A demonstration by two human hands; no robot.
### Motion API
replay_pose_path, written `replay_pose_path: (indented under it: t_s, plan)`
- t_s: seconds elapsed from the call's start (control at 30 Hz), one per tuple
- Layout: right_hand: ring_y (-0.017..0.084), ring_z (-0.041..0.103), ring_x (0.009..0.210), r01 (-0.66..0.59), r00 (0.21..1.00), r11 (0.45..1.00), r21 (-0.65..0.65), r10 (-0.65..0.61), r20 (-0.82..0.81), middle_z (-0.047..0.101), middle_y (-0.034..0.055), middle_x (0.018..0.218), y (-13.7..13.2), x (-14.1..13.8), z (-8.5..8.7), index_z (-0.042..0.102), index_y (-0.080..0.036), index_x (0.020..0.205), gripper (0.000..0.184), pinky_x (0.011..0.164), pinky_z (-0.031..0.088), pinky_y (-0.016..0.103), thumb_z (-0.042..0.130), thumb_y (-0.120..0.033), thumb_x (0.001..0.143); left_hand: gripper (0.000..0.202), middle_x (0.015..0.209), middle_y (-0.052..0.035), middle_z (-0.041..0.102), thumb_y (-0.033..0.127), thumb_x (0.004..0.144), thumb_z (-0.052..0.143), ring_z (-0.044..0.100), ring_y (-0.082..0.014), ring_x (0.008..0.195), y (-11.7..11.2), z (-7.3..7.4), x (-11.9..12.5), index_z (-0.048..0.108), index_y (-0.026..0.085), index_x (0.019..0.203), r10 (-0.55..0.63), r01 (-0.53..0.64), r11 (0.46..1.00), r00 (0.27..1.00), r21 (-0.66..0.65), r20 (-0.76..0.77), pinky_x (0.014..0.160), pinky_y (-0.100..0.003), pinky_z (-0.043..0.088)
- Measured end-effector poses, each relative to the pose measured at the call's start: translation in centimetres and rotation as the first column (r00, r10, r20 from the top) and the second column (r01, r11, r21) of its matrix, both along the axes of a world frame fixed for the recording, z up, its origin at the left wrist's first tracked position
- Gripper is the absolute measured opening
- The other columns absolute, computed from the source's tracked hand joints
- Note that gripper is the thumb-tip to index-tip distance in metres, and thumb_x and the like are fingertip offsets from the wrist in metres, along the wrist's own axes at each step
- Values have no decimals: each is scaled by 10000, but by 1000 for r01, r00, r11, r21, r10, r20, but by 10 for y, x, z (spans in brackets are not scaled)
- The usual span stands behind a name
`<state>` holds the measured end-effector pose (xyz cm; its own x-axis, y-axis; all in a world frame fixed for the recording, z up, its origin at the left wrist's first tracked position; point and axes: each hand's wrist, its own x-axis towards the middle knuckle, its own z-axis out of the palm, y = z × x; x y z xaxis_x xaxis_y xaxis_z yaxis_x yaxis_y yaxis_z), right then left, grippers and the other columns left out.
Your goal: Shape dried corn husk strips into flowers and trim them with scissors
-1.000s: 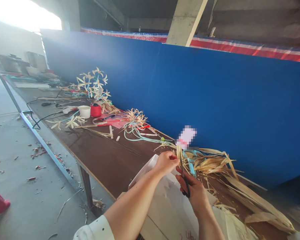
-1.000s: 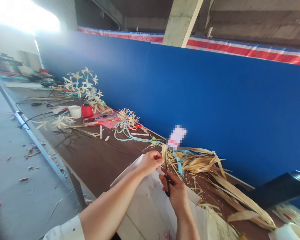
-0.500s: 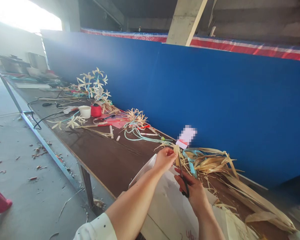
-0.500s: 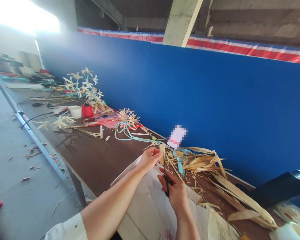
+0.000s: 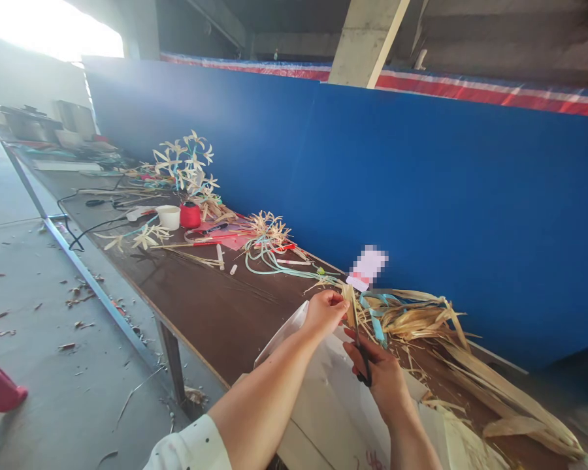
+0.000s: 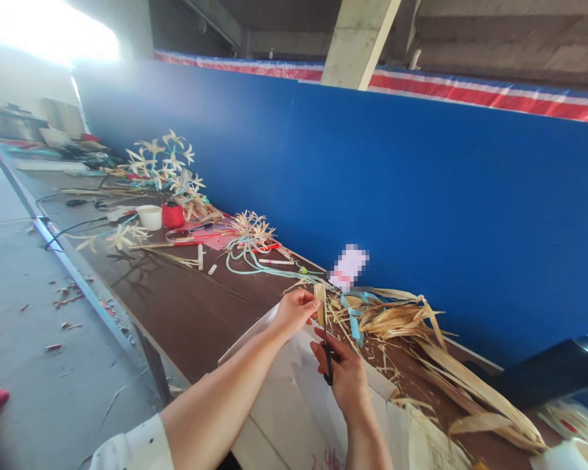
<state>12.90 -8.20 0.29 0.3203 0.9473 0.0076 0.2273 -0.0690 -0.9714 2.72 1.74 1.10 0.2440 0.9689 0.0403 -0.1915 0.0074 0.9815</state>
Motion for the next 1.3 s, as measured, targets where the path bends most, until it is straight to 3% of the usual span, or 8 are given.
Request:
replay_pose_path:
  t_s: [0.3, 0.57, 0.93, 1.3]
  plan:
    - [98, 423, 504, -6, 1000, 1000, 4, 6, -5, 554, 0, 624, 2, 3, -3, 711, -185, 960, 481, 467, 371, 244, 755, -439, 553, 123, 562, 14, 556, 245, 728, 587, 548, -98, 514, -2, 3, -1, 546, 152, 659, -9, 9, 1000, 1000, -27, 15, 448, -190, 441]
    - [99, 430, 531, -6, 1000, 1000, 23, 6, -9, 564, 5, 666, 2, 2, -3, 713, -197, 959, 454, 479, 379, 237, 743, -442, 577, 133, 547, 13, 555, 237, 727, 590, 498, -68, 449, -3, 4, -1, 542, 142, 647, -8, 9, 1000, 1000, -22, 18, 413, -166, 420]
    - [110, 460, 567, 14, 1000, 999, 35, -13, -20, 602, 21, 723, 4, 3, -5, 710, -211, 972, 449, 509, 411, 240, 742, -429, 581, 111, 569, 0, 574, 220, 717, 584, 537, -89, 493, -5, 2, 1, 551, 139, 650, -21, 21, 1000, 1000, -7, 5, 417, -174, 441]
    - [91, 381, 515, -11, 1000, 999, 42, 12, -6, 504, -24, 596, 4, 5, -8, 690, -188, 1010, 465, 467, 336, 231, 732, -418, 608, 121, 587, -4, 586, 258, 717, 594, 542, -93, 497, -6, 0, 3, 570, 147, 677, -15, 15, 1000, 1000, -3, -23, 435, -188, 459]
